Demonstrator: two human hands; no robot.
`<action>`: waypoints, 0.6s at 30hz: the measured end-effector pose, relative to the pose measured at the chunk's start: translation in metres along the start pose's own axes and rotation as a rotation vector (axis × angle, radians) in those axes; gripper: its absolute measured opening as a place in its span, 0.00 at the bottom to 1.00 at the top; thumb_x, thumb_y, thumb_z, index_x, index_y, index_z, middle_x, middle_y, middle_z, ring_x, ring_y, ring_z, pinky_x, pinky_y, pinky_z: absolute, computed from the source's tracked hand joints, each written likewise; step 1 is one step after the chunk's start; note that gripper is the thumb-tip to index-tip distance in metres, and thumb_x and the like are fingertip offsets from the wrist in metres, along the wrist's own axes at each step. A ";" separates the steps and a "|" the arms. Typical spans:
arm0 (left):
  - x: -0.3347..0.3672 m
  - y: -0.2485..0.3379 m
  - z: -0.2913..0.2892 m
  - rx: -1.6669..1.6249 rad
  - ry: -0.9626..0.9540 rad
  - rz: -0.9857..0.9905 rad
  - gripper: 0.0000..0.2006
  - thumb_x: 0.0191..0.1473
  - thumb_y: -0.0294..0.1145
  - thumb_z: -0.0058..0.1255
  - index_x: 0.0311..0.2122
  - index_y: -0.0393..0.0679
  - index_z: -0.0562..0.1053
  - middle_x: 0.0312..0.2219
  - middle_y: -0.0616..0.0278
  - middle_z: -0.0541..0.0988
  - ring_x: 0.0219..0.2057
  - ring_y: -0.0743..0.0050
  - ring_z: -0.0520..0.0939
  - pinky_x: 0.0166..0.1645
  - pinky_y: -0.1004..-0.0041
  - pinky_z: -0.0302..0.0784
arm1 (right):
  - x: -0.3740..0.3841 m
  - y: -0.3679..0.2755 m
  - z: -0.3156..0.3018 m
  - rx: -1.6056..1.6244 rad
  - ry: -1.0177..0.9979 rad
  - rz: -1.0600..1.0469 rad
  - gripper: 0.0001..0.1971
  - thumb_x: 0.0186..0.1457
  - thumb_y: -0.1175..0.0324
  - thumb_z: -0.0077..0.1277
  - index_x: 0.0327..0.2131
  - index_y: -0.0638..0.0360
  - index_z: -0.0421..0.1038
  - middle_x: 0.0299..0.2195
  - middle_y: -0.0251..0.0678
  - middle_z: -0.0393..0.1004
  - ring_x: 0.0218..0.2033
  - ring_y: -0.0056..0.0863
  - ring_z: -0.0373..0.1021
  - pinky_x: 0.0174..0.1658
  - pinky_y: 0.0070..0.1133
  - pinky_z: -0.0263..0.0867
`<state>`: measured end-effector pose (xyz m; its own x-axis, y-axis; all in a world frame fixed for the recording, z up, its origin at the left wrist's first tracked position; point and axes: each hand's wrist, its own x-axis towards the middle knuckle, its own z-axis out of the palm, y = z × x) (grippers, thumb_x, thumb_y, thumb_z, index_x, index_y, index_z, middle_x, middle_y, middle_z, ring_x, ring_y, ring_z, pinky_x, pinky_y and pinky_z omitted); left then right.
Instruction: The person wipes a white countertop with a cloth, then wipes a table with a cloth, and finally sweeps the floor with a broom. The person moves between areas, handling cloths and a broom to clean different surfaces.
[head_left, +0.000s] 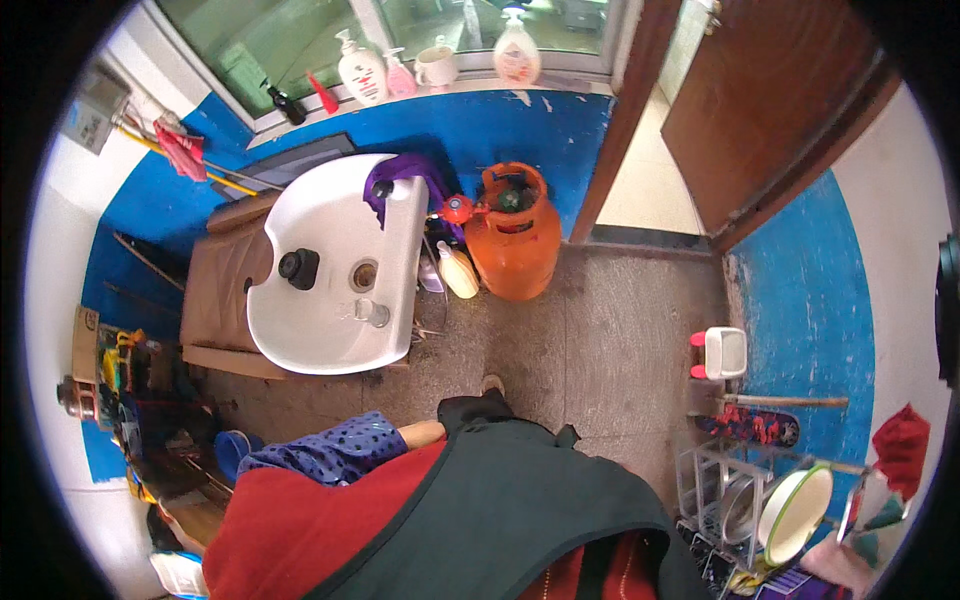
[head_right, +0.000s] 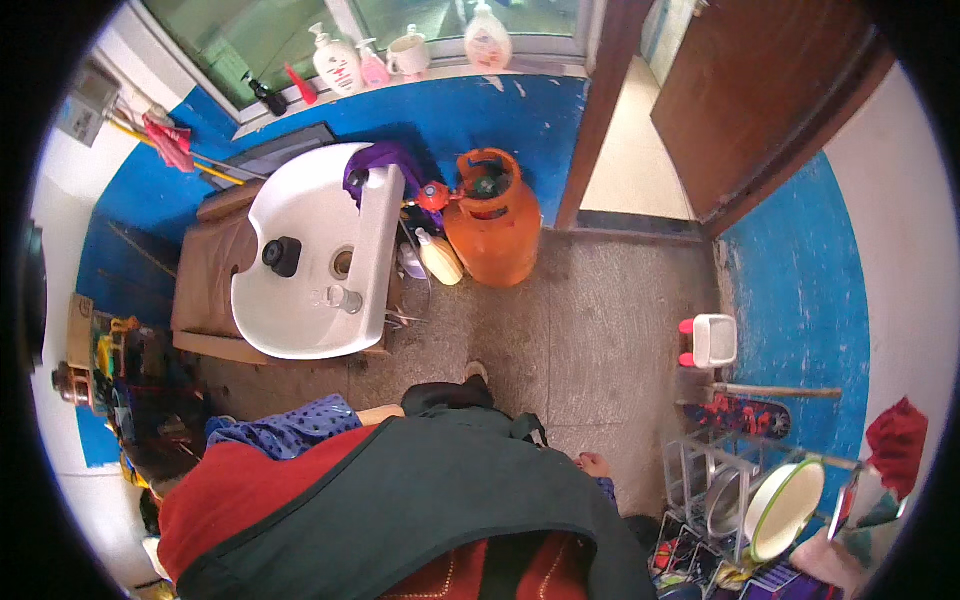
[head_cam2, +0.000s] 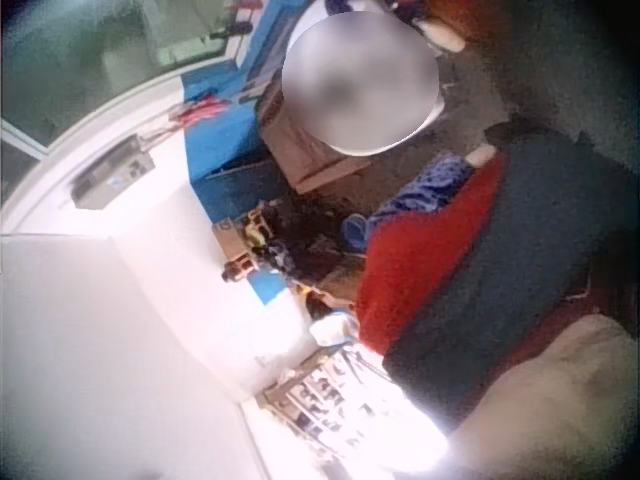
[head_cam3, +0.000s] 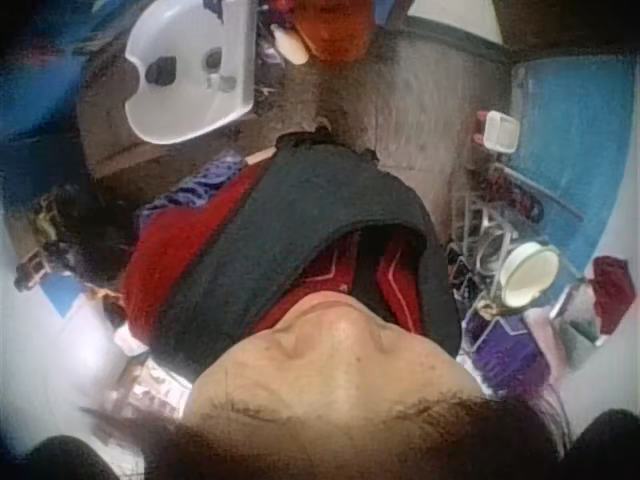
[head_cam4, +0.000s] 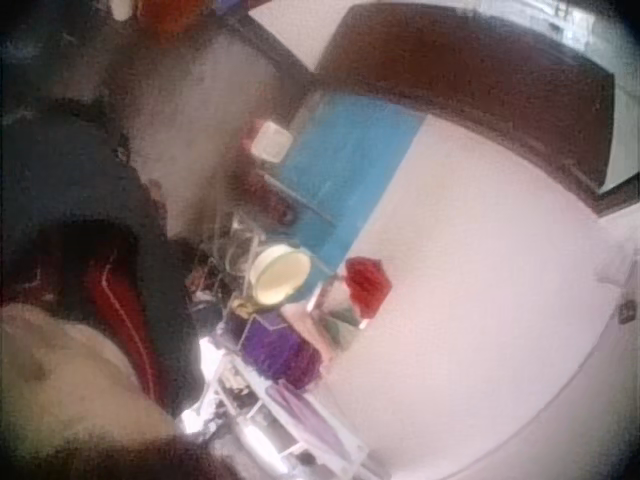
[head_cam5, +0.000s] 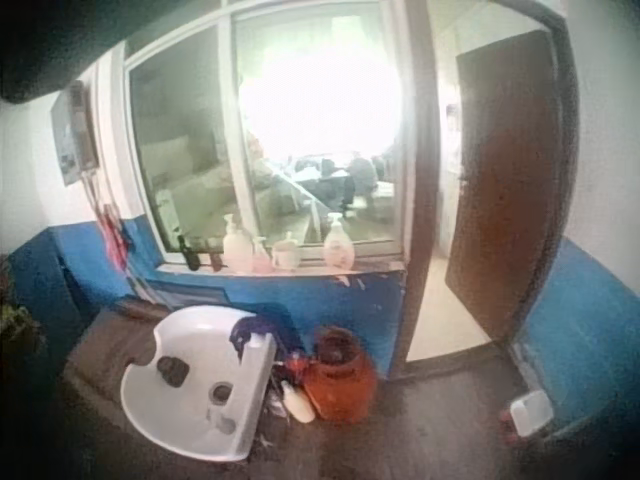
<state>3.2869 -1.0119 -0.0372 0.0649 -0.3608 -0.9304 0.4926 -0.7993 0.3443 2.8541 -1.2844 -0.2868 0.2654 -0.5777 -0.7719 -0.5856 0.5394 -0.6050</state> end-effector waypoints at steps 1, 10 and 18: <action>0.001 0.002 -0.005 -0.027 -0.007 -0.001 0.13 0.57 0.39 0.39 0.34 0.39 0.68 0.29 0.65 0.70 0.29 0.76 0.70 0.38 0.74 0.67 | 0.005 -0.014 0.005 -0.079 0.006 -0.026 0.14 0.48 0.66 0.46 0.35 0.67 0.71 0.28 0.42 0.75 0.29 0.27 0.72 0.33 0.22 0.68; -0.005 0.002 -0.073 -0.431 0.039 0.094 0.14 0.57 0.40 0.39 0.36 0.38 0.69 0.31 0.64 0.71 0.31 0.75 0.71 0.39 0.73 0.67 | 0.037 -0.203 0.105 -0.519 -0.288 -0.221 0.13 0.48 0.66 0.46 0.33 0.67 0.71 0.29 0.45 0.75 0.26 0.28 0.72 0.29 0.22 0.68; -0.049 -0.032 -0.100 -1.068 0.234 0.220 0.16 0.57 0.41 0.39 0.37 0.37 0.69 0.33 0.64 0.73 0.32 0.74 0.72 0.41 0.73 0.67 | 0.052 -0.467 0.275 -0.399 -0.560 -0.338 0.06 0.49 0.71 0.45 0.29 0.65 0.68 0.19 0.35 0.69 0.16 0.21 0.65 0.20 0.18 0.62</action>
<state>3.3551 -0.9208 -0.0155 0.3494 -0.2542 -0.9018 0.9361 0.1354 0.3245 3.3524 -1.3977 -0.0983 0.7654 -0.2179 -0.6055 -0.6076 0.0653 -0.7916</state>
